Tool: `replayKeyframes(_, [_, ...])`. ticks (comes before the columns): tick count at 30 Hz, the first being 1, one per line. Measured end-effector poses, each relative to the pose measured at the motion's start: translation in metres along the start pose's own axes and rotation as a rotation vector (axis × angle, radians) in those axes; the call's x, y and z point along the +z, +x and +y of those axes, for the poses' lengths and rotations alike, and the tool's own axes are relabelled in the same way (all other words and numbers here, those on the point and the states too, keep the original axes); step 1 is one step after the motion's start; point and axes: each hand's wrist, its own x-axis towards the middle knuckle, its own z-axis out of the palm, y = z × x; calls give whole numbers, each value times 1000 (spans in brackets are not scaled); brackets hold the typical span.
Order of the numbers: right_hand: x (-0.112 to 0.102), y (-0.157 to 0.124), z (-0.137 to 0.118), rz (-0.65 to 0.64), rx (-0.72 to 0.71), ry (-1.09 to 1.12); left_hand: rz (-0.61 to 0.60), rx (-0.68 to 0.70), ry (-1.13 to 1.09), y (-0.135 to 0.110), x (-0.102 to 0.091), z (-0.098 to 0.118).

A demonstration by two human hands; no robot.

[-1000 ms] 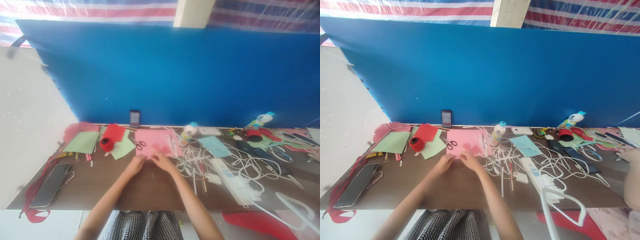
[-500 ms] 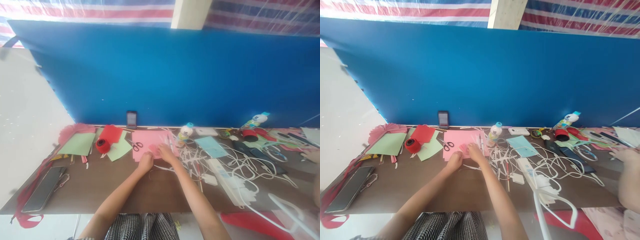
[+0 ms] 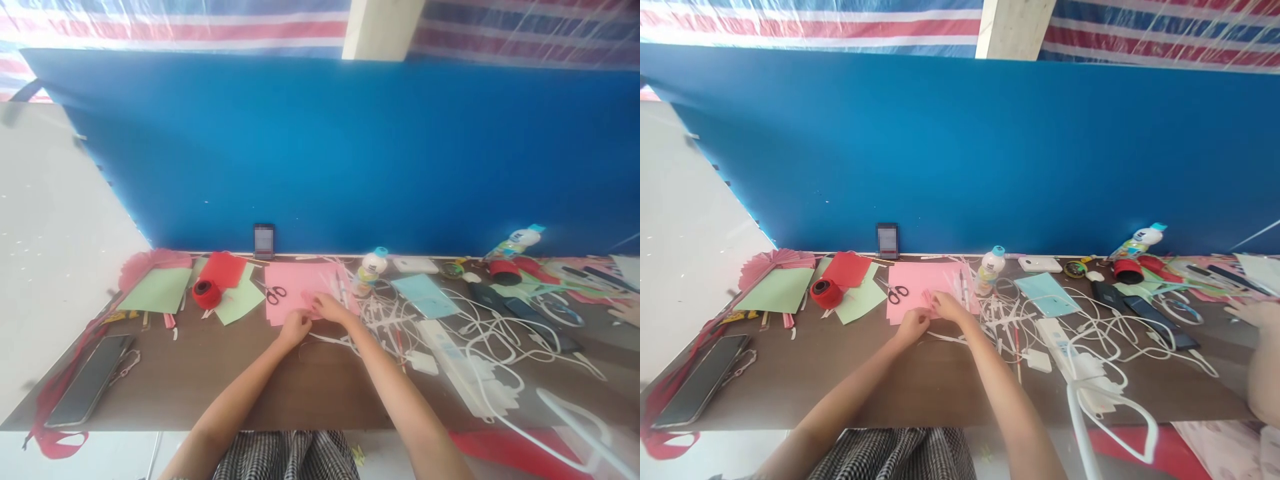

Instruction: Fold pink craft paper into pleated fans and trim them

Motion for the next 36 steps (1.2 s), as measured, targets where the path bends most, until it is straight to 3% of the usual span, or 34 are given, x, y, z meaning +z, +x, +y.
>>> replayKeyframes(5, [-5,-5,-2,78,-5,146,68,-106,-264,-3,-7,0])
replayKeyframes(11, [-4,-12,-18,148,-19,318,168,-331,-859,-2,-19,3])
replayKeyframes(16, [7,-19,-37,195,70,733,178,-326,-1037,-6,-28,4])
replayKeyframes(19, [12,-23,-48,198,77,844,195,-325,-1109,-10,-34,2])
replayKeyframes(29, [24,-27,-72,193,36,922,233,-346,-1270,-19,-49,-2])
replayKeyframes(36, [36,-27,-70,254,44,940,45,-268,-1203,-26,-65,14])
